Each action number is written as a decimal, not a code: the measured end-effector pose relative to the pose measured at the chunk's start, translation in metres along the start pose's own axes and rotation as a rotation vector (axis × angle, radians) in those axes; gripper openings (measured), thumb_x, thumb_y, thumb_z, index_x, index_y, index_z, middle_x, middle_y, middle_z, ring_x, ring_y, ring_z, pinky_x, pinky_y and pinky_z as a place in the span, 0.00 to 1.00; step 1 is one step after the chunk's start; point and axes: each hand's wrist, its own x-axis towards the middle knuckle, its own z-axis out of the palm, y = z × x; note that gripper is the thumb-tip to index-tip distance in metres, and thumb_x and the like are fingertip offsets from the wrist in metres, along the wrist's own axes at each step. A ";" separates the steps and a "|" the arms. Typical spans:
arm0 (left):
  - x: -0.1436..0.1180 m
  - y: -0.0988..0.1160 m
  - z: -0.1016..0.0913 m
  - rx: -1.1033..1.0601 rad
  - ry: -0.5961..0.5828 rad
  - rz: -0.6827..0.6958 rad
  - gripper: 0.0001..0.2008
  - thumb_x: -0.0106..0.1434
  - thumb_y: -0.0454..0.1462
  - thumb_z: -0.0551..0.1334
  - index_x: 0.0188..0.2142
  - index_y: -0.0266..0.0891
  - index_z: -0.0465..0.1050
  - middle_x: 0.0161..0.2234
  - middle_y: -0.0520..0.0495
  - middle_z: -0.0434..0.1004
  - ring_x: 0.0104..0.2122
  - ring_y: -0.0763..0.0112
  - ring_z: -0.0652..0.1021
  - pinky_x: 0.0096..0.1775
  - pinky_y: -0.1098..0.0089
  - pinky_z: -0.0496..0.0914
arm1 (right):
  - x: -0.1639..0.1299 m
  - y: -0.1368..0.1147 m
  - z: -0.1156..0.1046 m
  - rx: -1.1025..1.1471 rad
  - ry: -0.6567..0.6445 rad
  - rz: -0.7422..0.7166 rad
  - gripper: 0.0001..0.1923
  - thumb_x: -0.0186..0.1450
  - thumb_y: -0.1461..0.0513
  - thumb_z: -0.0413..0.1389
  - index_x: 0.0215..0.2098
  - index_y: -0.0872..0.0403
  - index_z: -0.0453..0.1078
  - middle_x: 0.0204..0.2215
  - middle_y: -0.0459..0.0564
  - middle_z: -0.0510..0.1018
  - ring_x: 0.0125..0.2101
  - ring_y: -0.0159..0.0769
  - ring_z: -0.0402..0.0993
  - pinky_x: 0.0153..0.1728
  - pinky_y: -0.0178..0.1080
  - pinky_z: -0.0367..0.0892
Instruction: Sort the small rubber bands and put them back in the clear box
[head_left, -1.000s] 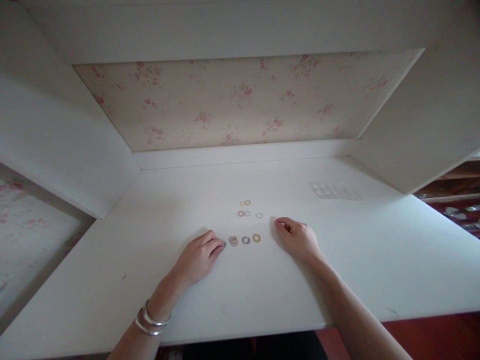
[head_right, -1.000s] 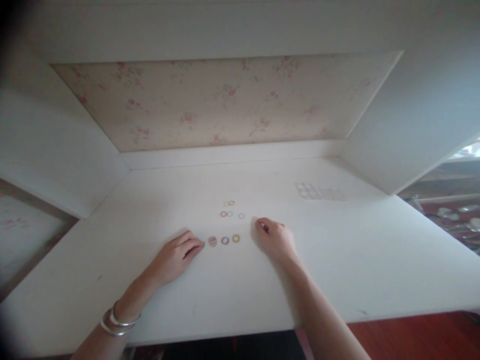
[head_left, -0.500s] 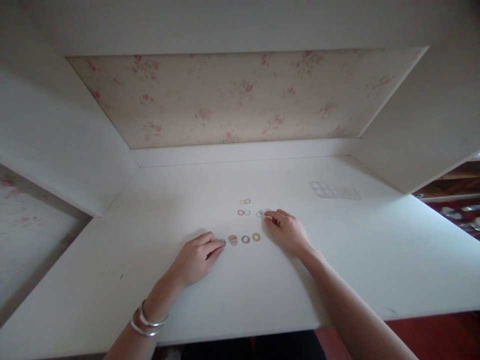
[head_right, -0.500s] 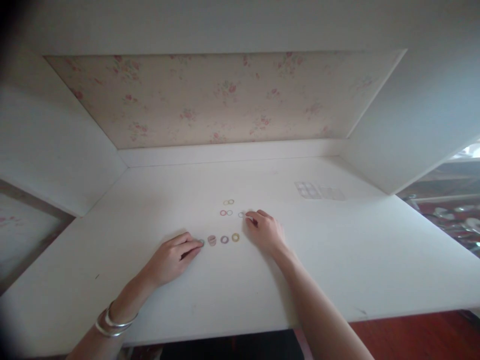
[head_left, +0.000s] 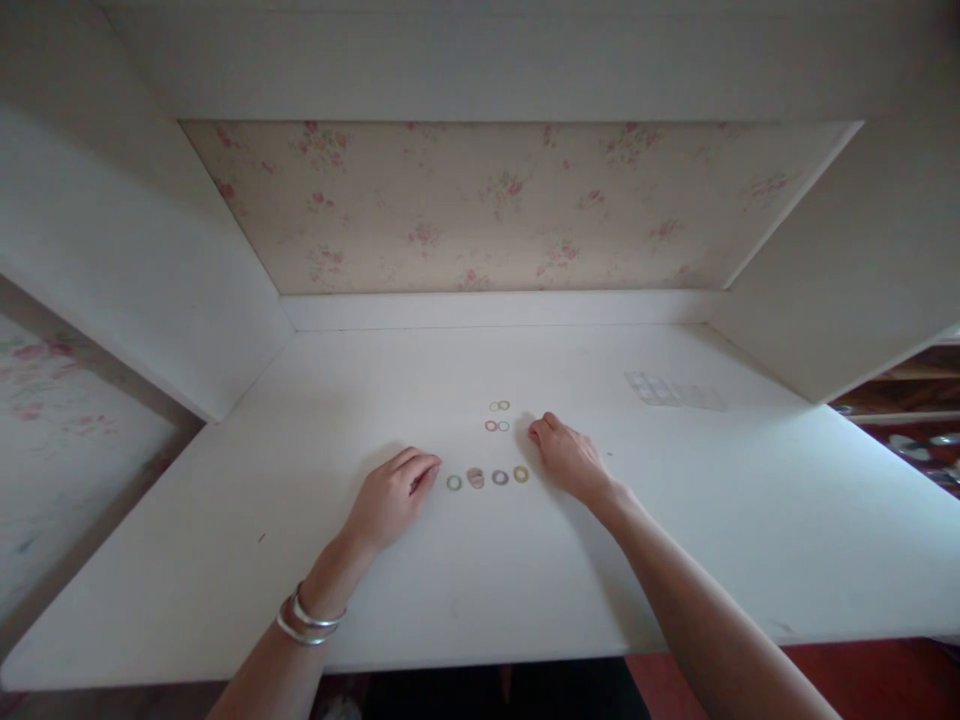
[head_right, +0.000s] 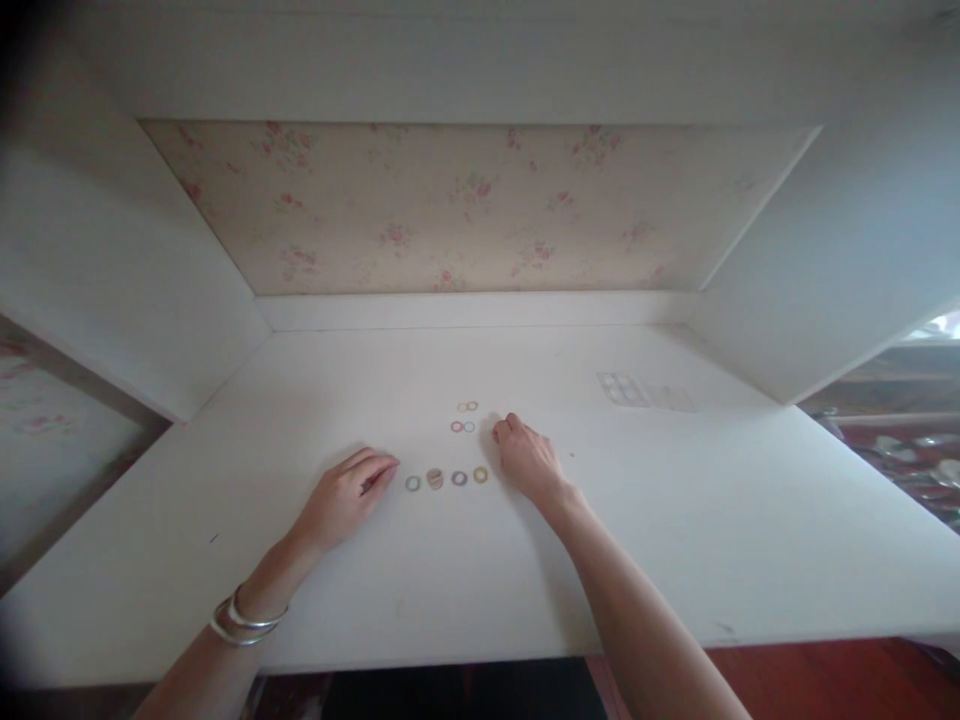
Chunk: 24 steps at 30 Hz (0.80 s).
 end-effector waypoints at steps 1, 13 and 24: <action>0.000 0.001 0.000 0.012 -0.006 0.007 0.10 0.67 0.37 0.53 0.39 0.41 0.73 0.34 0.49 0.74 0.33 0.73 0.74 0.36 0.72 0.68 | 0.000 -0.002 0.000 -0.015 0.001 0.002 0.15 0.71 0.62 0.38 0.43 0.55 0.66 0.41 0.53 0.70 0.35 0.35 0.72 0.29 0.34 0.57; -0.002 0.000 0.002 0.125 -0.030 0.050 0.11 0.67 0.37 0.52 0.39 0.42 0.73 0.34 0.49 0.75 0.33 0.72 0.75 0.36 0.72 0.68 | -0.006 0.005 -0.005 0.079 0.005 0.034 0.16 0.70 0.57 0.41 0.43 0.50 0.70 0.41 0.51 0.72 0.35 0.34 0.72 0.30 0.34 0.56; -0.002 0.002 0.001 0.152 -0.089 0.033 0.12 0.68 0.37 0.51 0.40 0.42 0.74 0.34 0.50 0.75 0.33 0.72 0.76 0.37 0.71 0.69 | -0.004 -0.003 -0.005 0.016 -0.019 0.071 0.13 0.69 0.63 0.43 0.40 0.53 0.69 0.39 0.52 0.73 0.34 0.35 0.72 0.29 0.34 0.56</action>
